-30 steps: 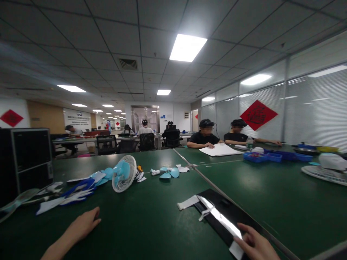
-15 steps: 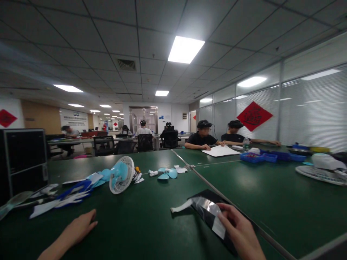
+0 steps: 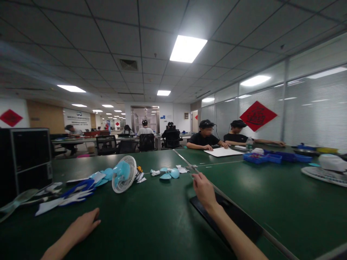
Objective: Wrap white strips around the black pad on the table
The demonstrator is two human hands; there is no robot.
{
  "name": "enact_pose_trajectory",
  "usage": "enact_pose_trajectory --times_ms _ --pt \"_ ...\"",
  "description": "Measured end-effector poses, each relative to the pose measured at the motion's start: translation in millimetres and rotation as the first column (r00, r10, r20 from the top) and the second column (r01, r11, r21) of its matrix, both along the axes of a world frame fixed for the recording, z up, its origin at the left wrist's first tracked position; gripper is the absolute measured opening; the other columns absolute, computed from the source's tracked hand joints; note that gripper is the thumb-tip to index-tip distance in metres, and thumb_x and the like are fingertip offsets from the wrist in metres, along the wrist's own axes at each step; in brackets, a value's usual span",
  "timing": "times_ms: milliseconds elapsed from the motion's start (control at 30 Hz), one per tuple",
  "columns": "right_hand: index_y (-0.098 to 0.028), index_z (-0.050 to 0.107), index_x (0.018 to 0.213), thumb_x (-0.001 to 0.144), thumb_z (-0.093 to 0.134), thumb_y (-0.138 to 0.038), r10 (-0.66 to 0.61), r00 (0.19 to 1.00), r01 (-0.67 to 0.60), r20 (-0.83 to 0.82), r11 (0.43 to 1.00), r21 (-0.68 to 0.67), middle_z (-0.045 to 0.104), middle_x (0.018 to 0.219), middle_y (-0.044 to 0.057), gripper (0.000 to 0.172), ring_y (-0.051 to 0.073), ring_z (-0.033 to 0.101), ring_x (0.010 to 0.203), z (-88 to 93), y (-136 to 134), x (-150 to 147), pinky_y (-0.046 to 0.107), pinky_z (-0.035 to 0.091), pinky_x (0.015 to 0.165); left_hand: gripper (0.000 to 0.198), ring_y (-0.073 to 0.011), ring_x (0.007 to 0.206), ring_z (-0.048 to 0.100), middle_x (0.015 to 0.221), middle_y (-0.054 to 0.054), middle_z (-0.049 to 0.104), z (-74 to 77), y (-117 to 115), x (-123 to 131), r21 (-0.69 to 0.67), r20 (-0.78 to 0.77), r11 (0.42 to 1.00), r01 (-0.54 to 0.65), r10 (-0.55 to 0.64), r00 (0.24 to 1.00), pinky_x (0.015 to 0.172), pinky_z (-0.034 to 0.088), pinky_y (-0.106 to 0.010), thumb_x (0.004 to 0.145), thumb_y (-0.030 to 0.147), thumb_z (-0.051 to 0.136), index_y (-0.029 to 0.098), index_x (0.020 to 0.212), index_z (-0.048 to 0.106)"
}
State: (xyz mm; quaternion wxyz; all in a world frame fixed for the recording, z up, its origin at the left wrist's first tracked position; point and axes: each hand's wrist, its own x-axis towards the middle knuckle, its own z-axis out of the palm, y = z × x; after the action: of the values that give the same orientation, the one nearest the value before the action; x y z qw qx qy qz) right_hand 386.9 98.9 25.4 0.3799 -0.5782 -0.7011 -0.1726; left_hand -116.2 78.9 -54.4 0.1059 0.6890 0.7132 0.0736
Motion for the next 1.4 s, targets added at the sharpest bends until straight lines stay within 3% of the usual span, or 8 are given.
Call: enact_pose_trajectory --times_ms 233,400,533,667,833,1067,1200,1400 --pt "-0.019 0.064 0.104 0.086 0.043 -0.016 0.021 0.976 0.066 0.215 0.919 -0.388 0.063 0.103 0.012 0.028 0.022 0.059 0.092 -24.4 11.8 -16.8 0.028 0.044 0.075 0.042 -0.0248 0.111 0.059 0.125 -0.016 0.059 7.7 -7.2 9.4 0.022 -0.059 1.000 -0.004 0.006 0.998 0.088 0.047 -0.035 0.085 0.031 0.045 0.015 0.123 0.048" --pt "-0.020 0.066 0.106 0.084 0.051 -0.025 0.040 0.986 0.029 0.163 0.916 -0.399 0.066 0.102 0.011 0.027 0.023 0.061 0.094 -21.9 5.5 5.5 0.028 0.044 0.081 0.039 -0.0262 0.111 0.059 0.123 -0.015 0.060 10.7 -10.1 12.2 0.019 -0.049 1.000 -0.004 0.005 0.999 0.087 0.048 -0.037 0.084 0.032 0.044 0.016 0.119 0.051" --pt "-0.016 0.066 0.102 0.084 0.048 -0.023 -0.136 0.981 0.177 0.140 0.919 -0.353 0.066 0.103 0.013 0.027 0.024 0.061 0.095 -25.2 -2.2 48.7 0.031 0.043 0.083 0.034 -0.0276 0.112 0.058 0.119 -0.013 0.062 10.3 -10.0 10.6 0.027 -0.035 1.000 0.000 0.001 0.999 0.088 0.047 -0.039 0.083 0.033 0.044 0.017 0.111 0.055" --pt "-0.013 0.064 0.100 0.084 0.049 -0.026 -0.318 0.931 0.363 0.177 0.846 -0.390 0.066 0.100 0.015 0.026 0.026 0.061 0.093 -37.5 -13.6 93.8 0.033 0.044 0.079 0.033 -0.0274 0.110 0.058 0.119 -0.014 0.062 8.4 -8.7 7.9 0.016 -0.004 1.000 0.007 -0.007 1.000 0.085 0.048 -0.038 0.082 0.034 0.045 0.018 0.109 0.055" --pt "-0.017 0.064 0.088 0.082 0.050 -0.025 -0.303 0.942 0.336 0.148 0.811 -0.478 0.068 0.093 0.011 0.017 0.024 0.063 0.087 -47.3 -21.2 115.8 0.030 0.043 0.072 0.036 -0.0259 0.105 0.061 0.120 -0.017 0.061 3.1 -3.5 2.8 0.014 -0.003 1.000 0.023 -0.023 1.000 0.083 0.049 -0.036 0.083 0.034 0.045 0.015 0.112 0.053" --pt "-0.019 0.066 0.082 0.080 0.050 -0.025 -0.365 0.926 0.364 0.094 0.800 -0.478 0.071 0.089 0.010 0.017 0.024 0.065 0.084 -35.6 -32.7 112.6 0.030 0.042 0.064 0.044 -0.0257 0.112 0.058 0.127 -0.015 0.057 -0.3 -1.0 -2.8 -0.015 0.028 1.000 0.004 -0.003 1.000 0.087 0.048 -0.035 0.082 0.036 0.046 0.015 0.121 0.049" --pt "-0.017 0.067 0.082 0.083 0.044 -0.026 -0.483 0.864 0.502 0.143 0.802 -0.323 0.070 0.088 0.013 0.024 0.027 0.064 0.085 -26.0 -51.9 116.1 0.033 0.043 0.063 0.040 -0.0253 0.108 0.060 0.122 -0.014 0.060 0.6 -0.8 -0.9 0.006 0.030 1.000 0.023 -0.023 0.999 0.086 0.047 -0.036 0.082 0.034 0.046 0.018 0.118 0.051" --pt "-0.015 0.066 0.084 0.083 0.041 -0.030 -0.517 0.834 0.548 0.195 0.815 -0.186 0.067 0.085 0.014 0.029 0.030 0.062 0.083 -19.1 -76.0 145.7 0.037 0.044 0.068 0.038 -0.0257 0.103 0.062 0.117 -0.015 0.063 -5.4 5.9 -0.1 0.000 0.028 1.000 0.018 -0.018 0.999 0.082 0.048 -0.036 0.081 0.034 0.045 0.016 0.114 0.052"
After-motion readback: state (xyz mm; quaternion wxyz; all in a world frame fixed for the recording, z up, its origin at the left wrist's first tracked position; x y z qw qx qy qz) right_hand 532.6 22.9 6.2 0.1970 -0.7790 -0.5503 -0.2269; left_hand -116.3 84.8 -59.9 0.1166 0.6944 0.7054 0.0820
